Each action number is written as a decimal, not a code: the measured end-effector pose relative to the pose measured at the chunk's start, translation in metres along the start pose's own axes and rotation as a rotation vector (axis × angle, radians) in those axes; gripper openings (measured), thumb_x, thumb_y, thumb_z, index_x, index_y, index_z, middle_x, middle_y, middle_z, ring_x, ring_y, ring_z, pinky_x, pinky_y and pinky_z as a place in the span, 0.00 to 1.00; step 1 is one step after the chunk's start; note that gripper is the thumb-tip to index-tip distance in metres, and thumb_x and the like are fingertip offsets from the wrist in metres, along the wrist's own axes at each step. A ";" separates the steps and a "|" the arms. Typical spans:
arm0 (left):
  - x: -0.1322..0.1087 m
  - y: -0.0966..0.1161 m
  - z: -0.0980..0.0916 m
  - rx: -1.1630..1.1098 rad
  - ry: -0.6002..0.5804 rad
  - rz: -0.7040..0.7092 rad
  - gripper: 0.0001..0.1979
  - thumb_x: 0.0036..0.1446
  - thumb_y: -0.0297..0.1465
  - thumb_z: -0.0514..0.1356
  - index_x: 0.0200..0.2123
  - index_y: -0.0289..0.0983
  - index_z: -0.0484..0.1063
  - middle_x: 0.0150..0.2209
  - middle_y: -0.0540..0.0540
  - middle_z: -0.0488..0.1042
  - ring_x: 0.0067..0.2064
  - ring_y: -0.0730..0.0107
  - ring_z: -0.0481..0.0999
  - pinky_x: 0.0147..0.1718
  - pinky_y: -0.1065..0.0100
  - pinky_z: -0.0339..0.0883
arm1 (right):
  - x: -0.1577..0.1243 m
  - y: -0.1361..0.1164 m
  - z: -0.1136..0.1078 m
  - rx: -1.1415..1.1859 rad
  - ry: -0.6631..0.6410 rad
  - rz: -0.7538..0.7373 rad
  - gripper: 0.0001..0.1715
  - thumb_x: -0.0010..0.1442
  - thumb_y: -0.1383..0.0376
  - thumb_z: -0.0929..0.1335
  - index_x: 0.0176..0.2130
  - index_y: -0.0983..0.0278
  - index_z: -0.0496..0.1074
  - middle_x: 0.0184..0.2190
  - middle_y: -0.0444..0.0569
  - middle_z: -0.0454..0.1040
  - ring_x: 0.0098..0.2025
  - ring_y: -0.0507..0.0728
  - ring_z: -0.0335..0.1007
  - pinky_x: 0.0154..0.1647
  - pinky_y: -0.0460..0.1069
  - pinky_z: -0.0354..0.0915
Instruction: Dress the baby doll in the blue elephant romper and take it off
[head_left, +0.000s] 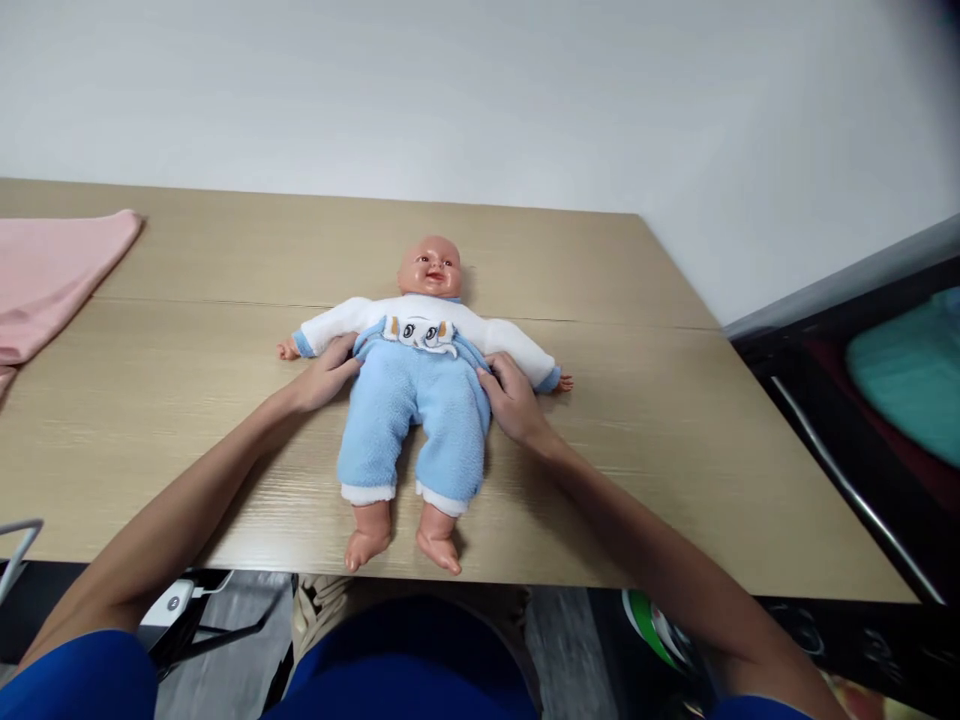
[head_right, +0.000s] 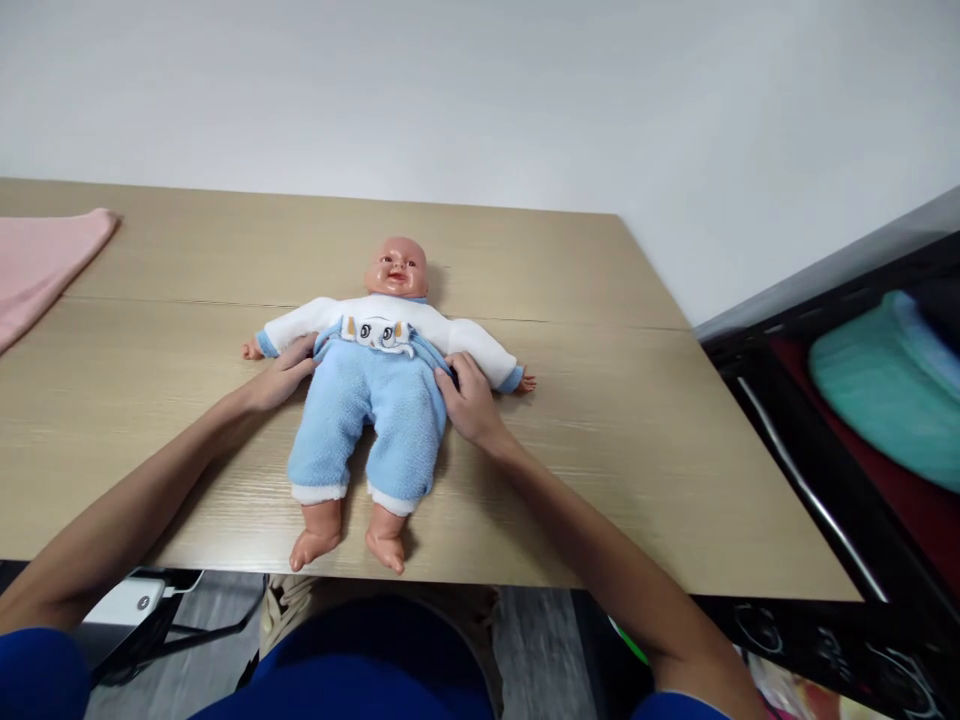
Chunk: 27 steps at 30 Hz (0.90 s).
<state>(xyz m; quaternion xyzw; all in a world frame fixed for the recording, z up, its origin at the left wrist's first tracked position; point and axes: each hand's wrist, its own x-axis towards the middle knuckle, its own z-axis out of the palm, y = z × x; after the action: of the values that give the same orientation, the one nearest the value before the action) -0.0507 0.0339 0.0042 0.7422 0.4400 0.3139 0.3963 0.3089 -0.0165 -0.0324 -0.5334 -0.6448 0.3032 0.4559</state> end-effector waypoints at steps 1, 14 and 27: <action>-0.002 0.001 -0.002 0.012 -0.030 -0.011 0.21 0.69 0.50 0.63 0.53 0.40 0.78 0.56 0.40 0.82 0.64 0.41 0.75 0.71 0.44 0.67 | -0.006 0.001 -0.001 -0.015 0.005 0.007 0.25 0.75 0.39 0.68 0.41 0.57 0.71 0.41 0.48 0.75 0.46 0.63 0.71 0.56 0.59 0.69; 0.000 0.006 0.035 -0.407 0.305 -0.168 0.20 0.69 0.52 0.67 0.48 0.43 0.69 0.43 0.46 0.73 0.48 0.56 0.73 0.56 0.56 0.72 | 0.009 0.005 0.004 0.439 0.022 0.110 0.31 0.70 0.32 0.74 0.46 0.55 0.72 0.35 0.42 0.69 0.35 0.57 0.64 0.40 0.53 0.70; 0.009 0.007 0.030 -0.643 -0.040 -0.017 0.23 0.68 0.54 0.70 0.53 0.44 0.79 0.45 0.40 0.82 0.50 0.46 0.83 0.50 0.48 0.79 | 0.014 0.003 -0.009 0.328 0.037 0.175 0.33 0.68 0.29 0.70 0.46 0.53 0.69 0.36 0.44 0.70 0.36 0.60 0.66 0.38 0.55 0.69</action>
<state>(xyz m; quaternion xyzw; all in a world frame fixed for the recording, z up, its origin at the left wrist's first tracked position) -0.0197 0.0308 -0.0032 0.5812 0.3168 0.4188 0.6217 0.3178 -0.0026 -0.0281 -0.5114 -0.5295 0.4328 0.5204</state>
